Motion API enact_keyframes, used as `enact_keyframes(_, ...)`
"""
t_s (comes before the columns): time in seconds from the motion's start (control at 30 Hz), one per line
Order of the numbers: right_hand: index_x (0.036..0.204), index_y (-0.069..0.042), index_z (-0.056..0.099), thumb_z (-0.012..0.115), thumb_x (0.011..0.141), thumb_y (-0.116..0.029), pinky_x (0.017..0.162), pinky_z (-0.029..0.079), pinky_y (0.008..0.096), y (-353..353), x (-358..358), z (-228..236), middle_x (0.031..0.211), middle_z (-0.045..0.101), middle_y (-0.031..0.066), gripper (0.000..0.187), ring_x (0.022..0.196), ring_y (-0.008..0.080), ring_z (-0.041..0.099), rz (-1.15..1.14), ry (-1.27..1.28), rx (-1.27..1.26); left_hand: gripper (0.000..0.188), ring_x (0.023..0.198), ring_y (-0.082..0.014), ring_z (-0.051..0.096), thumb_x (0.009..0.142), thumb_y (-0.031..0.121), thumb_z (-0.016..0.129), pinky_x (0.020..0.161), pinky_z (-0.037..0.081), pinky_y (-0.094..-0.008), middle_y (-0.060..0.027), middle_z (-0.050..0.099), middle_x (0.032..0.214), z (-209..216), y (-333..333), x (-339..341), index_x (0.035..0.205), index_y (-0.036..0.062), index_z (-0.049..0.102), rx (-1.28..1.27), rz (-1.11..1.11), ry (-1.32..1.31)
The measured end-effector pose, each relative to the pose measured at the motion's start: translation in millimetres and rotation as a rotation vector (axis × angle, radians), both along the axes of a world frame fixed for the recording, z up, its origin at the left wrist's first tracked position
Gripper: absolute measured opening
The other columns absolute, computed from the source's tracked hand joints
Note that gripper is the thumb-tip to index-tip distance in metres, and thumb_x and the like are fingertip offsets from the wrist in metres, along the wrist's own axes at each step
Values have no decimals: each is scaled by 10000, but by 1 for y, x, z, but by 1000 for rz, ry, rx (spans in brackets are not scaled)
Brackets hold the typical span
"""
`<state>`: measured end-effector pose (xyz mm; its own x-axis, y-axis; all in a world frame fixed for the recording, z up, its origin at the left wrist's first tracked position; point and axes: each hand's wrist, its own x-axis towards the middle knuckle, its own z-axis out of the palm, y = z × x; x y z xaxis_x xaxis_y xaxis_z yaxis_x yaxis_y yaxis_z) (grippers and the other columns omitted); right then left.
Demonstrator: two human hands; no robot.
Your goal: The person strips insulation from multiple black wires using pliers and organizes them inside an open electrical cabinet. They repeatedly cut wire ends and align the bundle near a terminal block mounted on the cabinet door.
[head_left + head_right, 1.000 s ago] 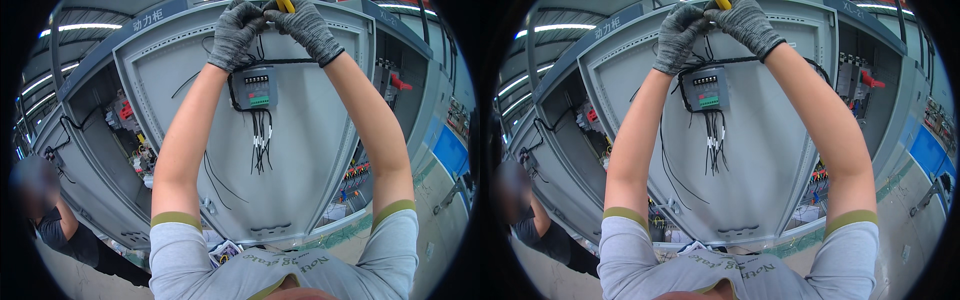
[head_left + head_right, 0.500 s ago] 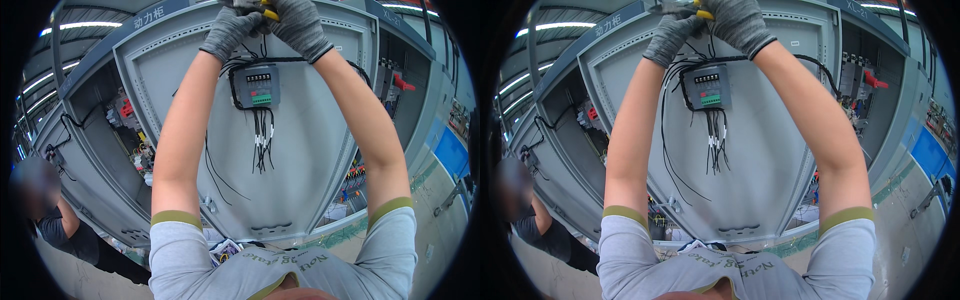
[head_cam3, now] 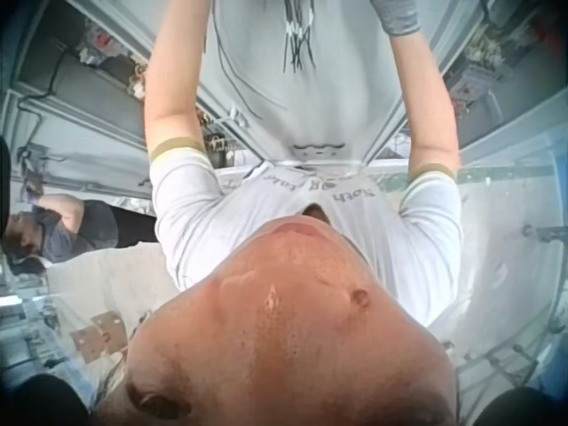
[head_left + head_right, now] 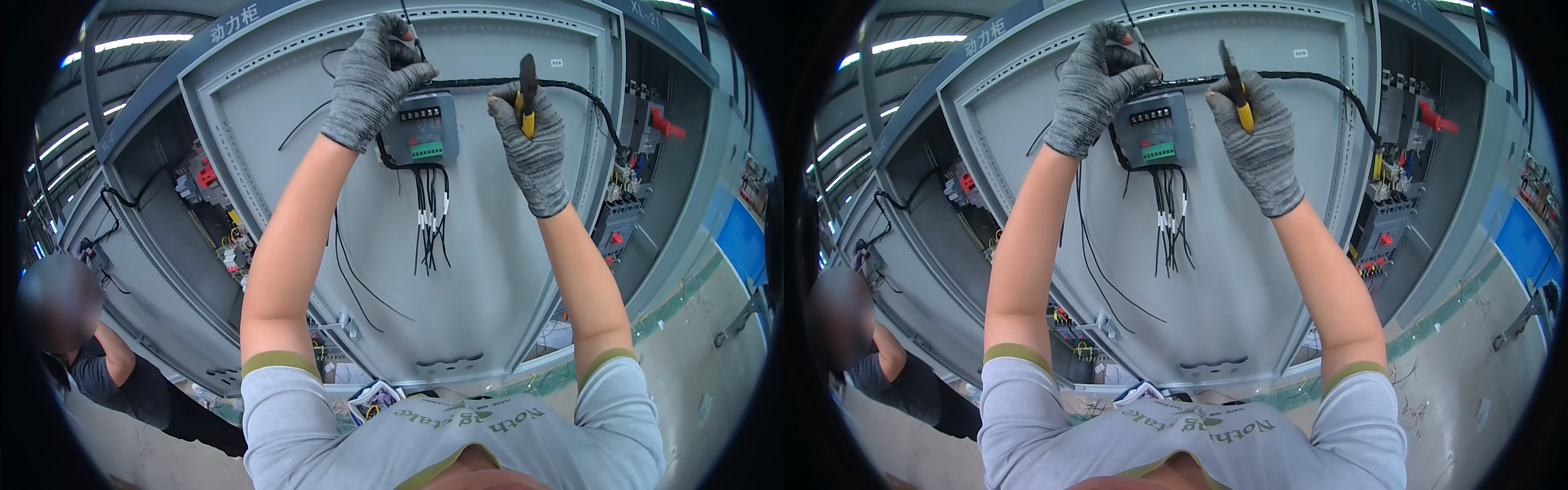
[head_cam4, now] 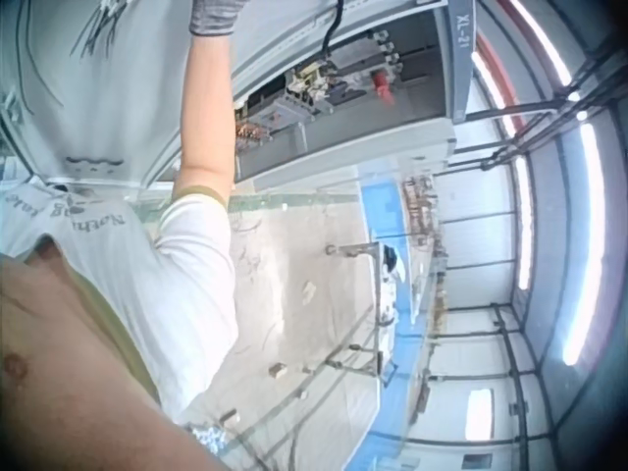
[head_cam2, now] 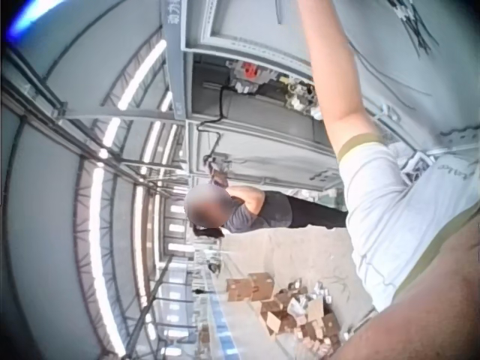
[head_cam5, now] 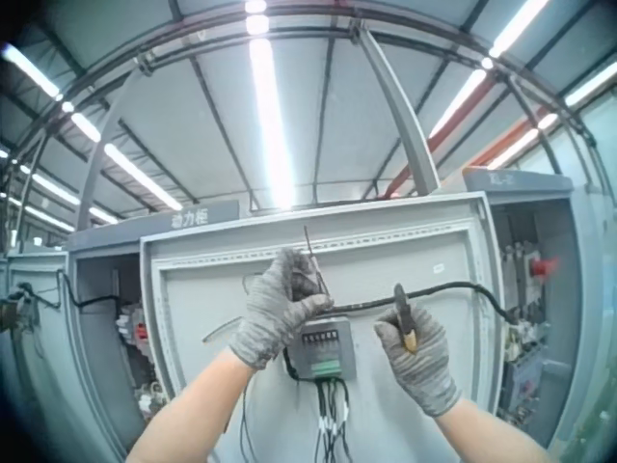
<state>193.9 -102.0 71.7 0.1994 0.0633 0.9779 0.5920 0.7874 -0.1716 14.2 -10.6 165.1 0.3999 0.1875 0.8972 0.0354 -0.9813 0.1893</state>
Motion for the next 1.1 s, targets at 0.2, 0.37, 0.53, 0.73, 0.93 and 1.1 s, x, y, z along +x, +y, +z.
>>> enact_keyframes(0.2,974,-46,643,678,889,-118,708,486,244,-10,10,-26,808,636,14,117,738,88,580,-43,81,-132,440,770,-125,661,733,158,823,764,516,-282,-68,696,794,-7,-7,2,1012,87,491,46,292,121)
enact_keyframes(0.37,971,-44,641,680,889,-132,711,489,252,-14,11,-23,805,635,20,126,737,96,584,-9,96,-161,433,759,-122,658,731,167,825,725,521,-282,-61,686,777,-8,-5,2,990,83,488,2,290,171)
enact_keyframes(0.53,972,-46,644,679,889,-140,708,498,263,-13,9,-15,802,646,27,130,743,113,606,-41,61,-143,415,769,-126,662,744,125,812,729,525,-278,-61,682,779,-8,4,7,991,71,483,-31,234,156)
enact_keyframes(0.73,967,-60,646,698,841,-163,717,521,303,6,-11,15,809,671,75,171,758,183,657,-42,-28,-204,382,798,-134,674,797,80,761,759,550,-273,-80,688,826,2,-5,4,1079,55,505,-165,-1,-4)
enact_keyframes(0.93,1006,-72,660,650,860,-181,735,538,344,40,-13,76,819,687,109,183,738,219,670,-119,-50,-231,185,897,-134,669,912,68,622,827,556,-276,-75,695,970,24,2,-2,1088,36,670,-177,-332,-4)
enact_keyframes(1.1,1019,-62,650,668,848,-171,703,550,320,44,-6,126,862,680,100,204,779,209,667,-177,-116,-141,158,865,-120,662,905,98,648,787,536,-247,-32,693,926,36,14,-5,1053,48,674,-36,-122,-57)
